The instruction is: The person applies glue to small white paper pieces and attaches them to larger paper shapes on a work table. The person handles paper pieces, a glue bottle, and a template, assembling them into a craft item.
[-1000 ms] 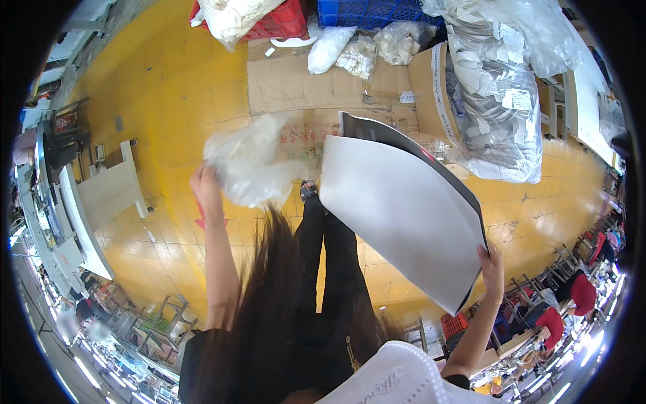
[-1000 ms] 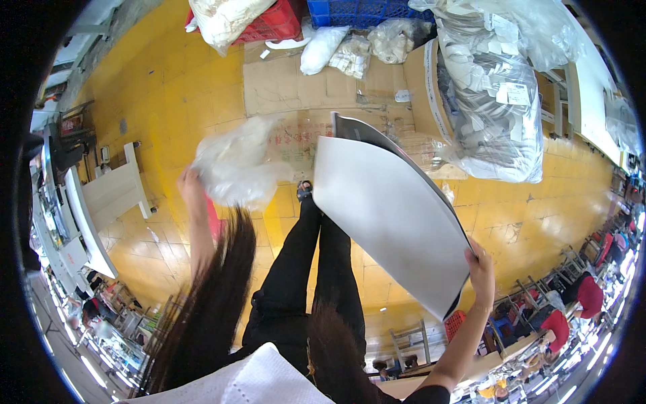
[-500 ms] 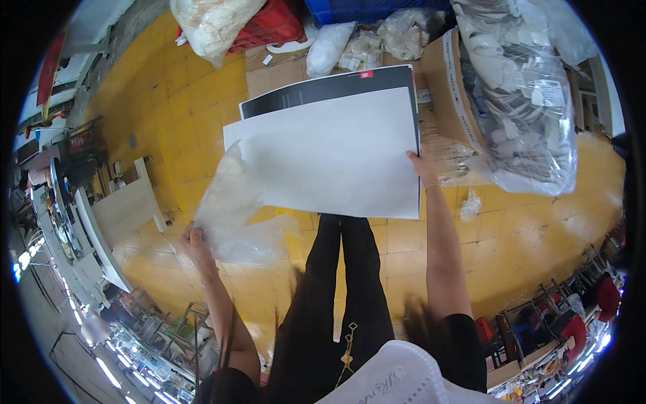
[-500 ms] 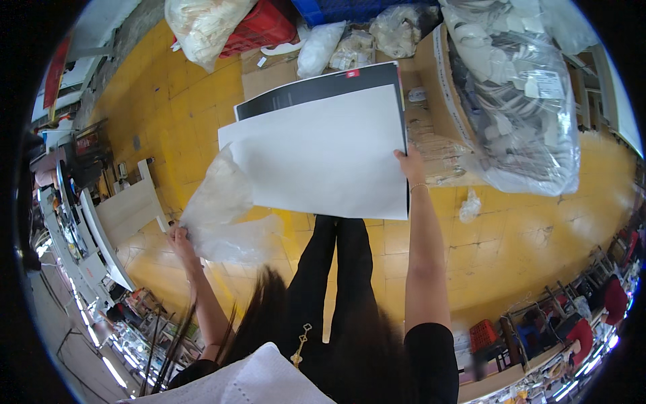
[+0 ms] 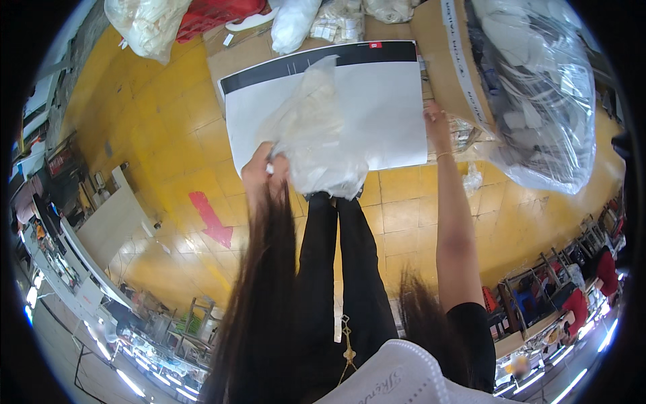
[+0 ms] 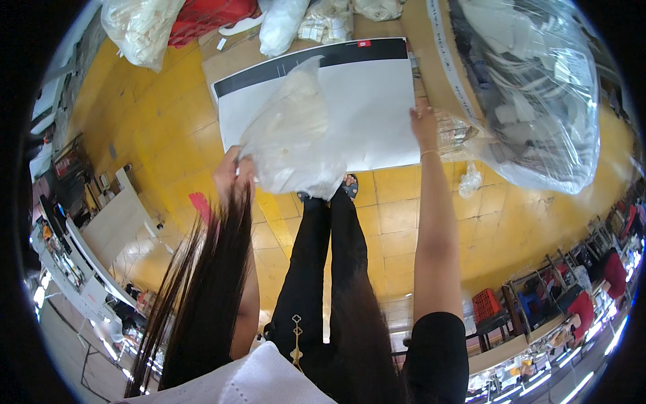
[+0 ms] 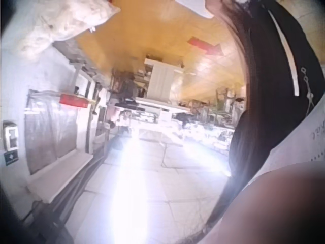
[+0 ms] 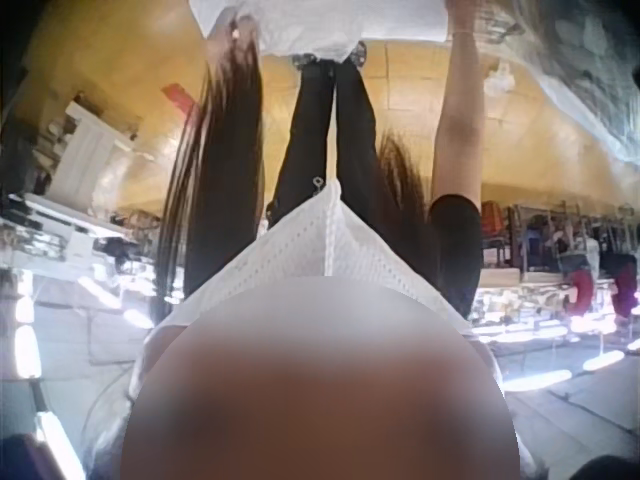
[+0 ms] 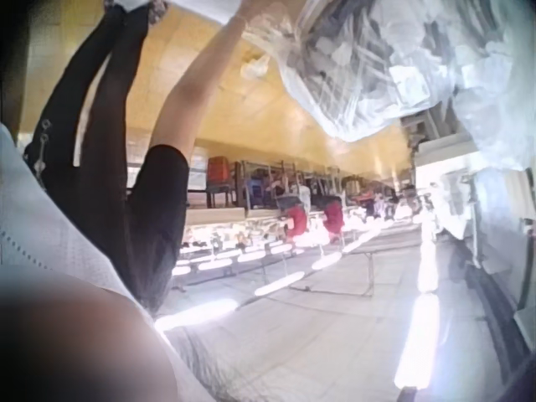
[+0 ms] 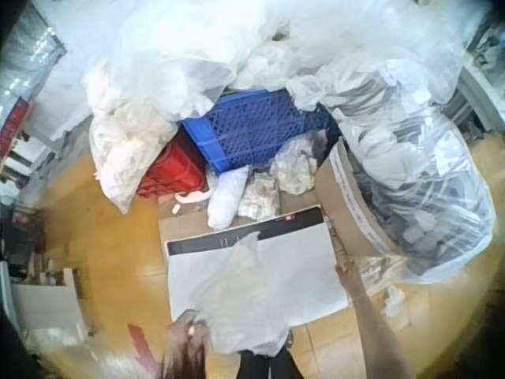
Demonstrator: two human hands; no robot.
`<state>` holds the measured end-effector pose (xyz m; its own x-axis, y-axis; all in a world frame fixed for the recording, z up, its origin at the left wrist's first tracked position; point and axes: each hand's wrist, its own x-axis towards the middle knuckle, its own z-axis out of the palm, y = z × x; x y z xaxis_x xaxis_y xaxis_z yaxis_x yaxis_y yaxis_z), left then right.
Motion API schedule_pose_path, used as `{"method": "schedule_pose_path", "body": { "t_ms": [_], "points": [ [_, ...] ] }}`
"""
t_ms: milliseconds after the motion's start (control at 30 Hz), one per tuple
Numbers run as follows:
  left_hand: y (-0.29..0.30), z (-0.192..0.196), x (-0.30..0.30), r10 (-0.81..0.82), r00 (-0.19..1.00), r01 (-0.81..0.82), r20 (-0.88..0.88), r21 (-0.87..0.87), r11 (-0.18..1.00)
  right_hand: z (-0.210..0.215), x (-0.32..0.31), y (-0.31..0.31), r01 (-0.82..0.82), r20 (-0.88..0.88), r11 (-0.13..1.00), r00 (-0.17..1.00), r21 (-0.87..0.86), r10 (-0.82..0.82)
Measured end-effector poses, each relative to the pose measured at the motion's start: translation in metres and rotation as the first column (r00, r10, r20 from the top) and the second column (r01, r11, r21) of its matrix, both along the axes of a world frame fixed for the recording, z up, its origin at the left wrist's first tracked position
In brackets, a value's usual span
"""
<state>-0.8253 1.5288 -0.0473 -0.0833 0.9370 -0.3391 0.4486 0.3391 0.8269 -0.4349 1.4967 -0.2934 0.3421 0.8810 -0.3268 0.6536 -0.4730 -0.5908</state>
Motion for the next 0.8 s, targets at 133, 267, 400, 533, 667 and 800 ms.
{"method": "schedule_pose_path", "body": {
  "t_ms": [133, 267, 400, 533, 667, 800],
  "points": [
    [0.015, 0.011, 0.055, -0.222, 0.958, 0.223, -0.182, -0.017, 0.975, 0.032, -0.039, -0.068, -0.05, -0.065, 0.989, 0.997, -0.141, 0.041],
    [0.003, 0.04, 0.075, -0.596, 0.716, 0.632, -0.364, -0.028, 0.775, 0.069, -0.086, -0.171, 0.005, -0.017, 0.939, 1.0, -0.345, -0.012],
    [-0.033, 0.088, 0.076, -0.873, 0.414, 0.84, -0.259, -0.26, 0.476, 0.131, -0.133, -0.272, -0.057, -0.177, 0.85, 0.983, -0.524, -0.043],
    [-0.082, 0.152, 0.067, -0.978, 0.037, 0.917, -0.208, -0.381, 0.115, 0.219, -0.186, -0.342, 0.062, -0.225, 0.766, 0.938, -0.64, -0.264],
    [-0.128, 0.201, 0.043, -0.969, -0.21, 0.925, -0.129, -0.346, -0.155, 0.302, -0.221, -0.381, 0.273, -0.255, 0.804, 0.852, -0.528, -0.457],
    [-0.16, 0.206, 0.03, -0.871, -0.486, 0.797, -0.067, -0.444, -0.41, 0.359, -0.235, -0.413, 0.507, -0.292, 0.756, 0.713, -0.414, -0.638]
  ]
}}
